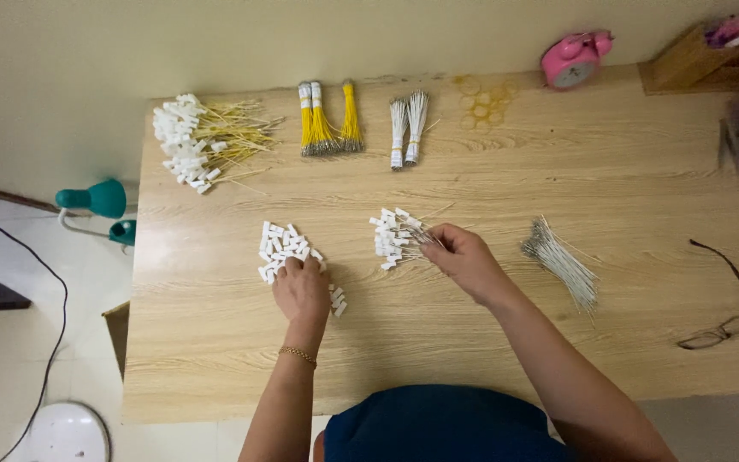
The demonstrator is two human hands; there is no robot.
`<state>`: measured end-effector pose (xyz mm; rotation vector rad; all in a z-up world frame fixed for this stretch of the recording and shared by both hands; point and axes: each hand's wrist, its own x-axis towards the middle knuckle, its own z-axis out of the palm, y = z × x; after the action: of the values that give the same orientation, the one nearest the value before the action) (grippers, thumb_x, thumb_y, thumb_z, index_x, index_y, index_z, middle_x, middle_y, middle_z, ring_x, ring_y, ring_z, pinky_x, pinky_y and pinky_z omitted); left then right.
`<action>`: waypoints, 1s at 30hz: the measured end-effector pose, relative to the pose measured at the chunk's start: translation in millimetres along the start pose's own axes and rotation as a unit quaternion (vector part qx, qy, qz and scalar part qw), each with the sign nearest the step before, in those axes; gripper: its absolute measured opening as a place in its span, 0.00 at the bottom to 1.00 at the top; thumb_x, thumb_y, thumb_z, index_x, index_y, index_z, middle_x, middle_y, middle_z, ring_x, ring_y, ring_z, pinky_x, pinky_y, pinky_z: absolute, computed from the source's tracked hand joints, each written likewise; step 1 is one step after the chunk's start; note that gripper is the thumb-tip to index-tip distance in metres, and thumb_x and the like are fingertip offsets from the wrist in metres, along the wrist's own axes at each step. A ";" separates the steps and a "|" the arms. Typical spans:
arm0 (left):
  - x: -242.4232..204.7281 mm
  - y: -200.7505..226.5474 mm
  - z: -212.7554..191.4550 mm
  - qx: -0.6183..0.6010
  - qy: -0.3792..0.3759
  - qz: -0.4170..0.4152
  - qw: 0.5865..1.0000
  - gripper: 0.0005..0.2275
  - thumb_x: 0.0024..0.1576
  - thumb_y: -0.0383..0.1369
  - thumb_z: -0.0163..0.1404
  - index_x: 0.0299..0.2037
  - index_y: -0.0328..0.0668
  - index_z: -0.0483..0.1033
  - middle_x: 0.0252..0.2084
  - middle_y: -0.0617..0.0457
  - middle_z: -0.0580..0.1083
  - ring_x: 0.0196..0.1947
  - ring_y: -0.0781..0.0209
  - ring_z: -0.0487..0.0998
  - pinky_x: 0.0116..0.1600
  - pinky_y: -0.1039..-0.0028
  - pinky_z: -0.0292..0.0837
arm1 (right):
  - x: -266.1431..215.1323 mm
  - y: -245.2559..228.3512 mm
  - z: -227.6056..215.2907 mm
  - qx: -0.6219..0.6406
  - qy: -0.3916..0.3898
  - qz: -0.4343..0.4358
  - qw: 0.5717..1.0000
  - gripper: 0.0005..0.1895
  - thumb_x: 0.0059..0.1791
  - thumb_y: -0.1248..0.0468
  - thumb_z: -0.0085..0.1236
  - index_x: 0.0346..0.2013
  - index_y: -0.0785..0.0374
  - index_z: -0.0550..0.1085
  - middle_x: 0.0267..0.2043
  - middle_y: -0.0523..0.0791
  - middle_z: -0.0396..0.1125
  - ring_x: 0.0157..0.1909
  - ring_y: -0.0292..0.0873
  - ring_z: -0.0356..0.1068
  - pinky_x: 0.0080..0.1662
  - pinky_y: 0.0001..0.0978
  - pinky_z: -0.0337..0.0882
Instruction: The person is attaching white connectors to wire ends and organizing them on a desk.
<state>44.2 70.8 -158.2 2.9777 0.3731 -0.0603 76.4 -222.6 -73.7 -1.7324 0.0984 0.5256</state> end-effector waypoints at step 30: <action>-54.0 103.8 -138.9 -0.745 -0.219 0.029 0.630 0.07 0.63 0.31 0.52 0.44 0.35 0.78 0.37 0.55 0.79 0.34 0.68 0.77 0.38 0.77 0.75 | -61.8 -55.7 12.5 0.216 0.007 -0.079 0.973 0.08 0.53 0.60 0.57 0.40 0.62 0.74 0.29 0.38 0.67 0.27 0.30 0.58 0.30 0.23 0.61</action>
<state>20.8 -22.0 -3.9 1.2201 0.1039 -0.2885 36.9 -211.0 -0.3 -1.3050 0.0775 0.3439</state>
